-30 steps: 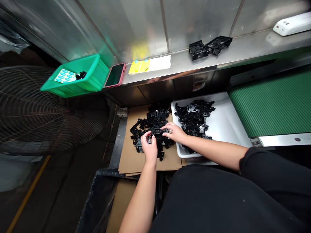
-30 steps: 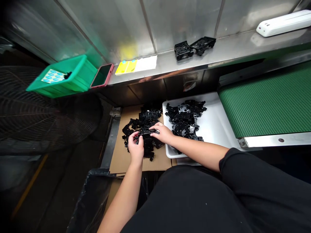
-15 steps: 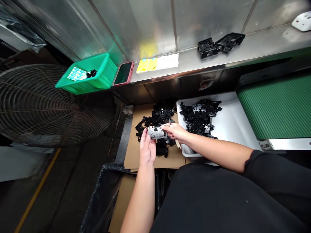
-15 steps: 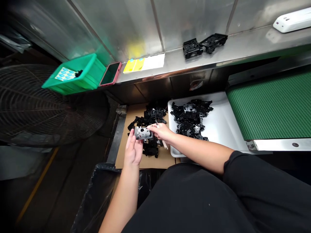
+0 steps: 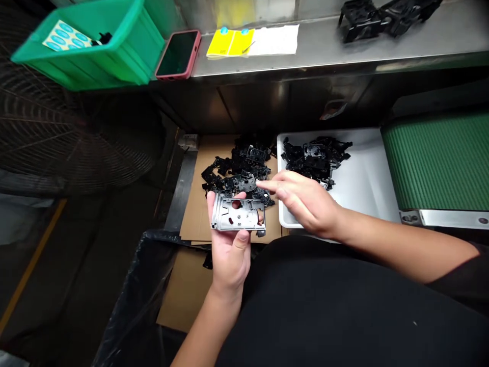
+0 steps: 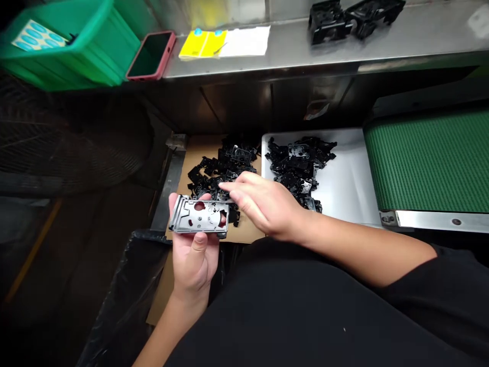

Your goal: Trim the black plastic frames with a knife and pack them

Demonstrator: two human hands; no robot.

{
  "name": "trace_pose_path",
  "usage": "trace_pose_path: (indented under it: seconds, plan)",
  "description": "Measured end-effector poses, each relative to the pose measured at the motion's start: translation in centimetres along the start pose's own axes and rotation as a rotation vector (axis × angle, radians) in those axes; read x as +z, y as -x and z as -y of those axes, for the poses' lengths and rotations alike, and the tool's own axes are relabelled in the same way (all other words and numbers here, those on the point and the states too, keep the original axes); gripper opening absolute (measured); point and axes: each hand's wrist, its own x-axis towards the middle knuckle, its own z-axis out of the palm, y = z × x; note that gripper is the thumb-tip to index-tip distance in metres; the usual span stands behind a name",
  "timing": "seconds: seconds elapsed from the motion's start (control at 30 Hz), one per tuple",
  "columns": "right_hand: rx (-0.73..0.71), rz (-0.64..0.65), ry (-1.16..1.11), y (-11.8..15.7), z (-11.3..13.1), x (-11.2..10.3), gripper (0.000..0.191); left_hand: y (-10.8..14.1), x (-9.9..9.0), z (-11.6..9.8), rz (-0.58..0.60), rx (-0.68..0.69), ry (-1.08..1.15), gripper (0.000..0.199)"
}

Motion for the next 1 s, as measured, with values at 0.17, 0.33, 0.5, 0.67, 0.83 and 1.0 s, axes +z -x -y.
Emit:
trace_pose_path:
  seconds: [0.17,0.33,0.5,0.67,0.83,1.0]
  plan:
    - [-0.128,0.021,0.167,1.2,2.7,0.4,0.022,1.2,0.5,-0.6,0.03,0.069,0.007,0.088]
    - [-0.183,0.047,0.287,1.4,2.9,0.4,0.03,1.8,0.7,-0.5,0.02,0.164,-0.087,0.092]
    - [-0.226,0.039,0.34,1.7,3.4,-0.2,0.028,2.1,1.0,-0.7,0.038,0.182,-0.067,0.09]
    - [-0.295,0.014,0.354,2.0,3.6,-0.3,0.025,2.4,1.6,-1.0,0.0,0.176,-0.071,0.09]
    - [-0.363,0.004,0.364,2.5,3.4,-0.4,0.023,3.0,1.7,-1.0,0.035,0.17,-0.055,0.09]
    - [-0.385,-0.04,0.308,3.0,3.3,-0.1,0.023,3.3,1.9,-0.9,0.049,0.153,-0.02,0.092]
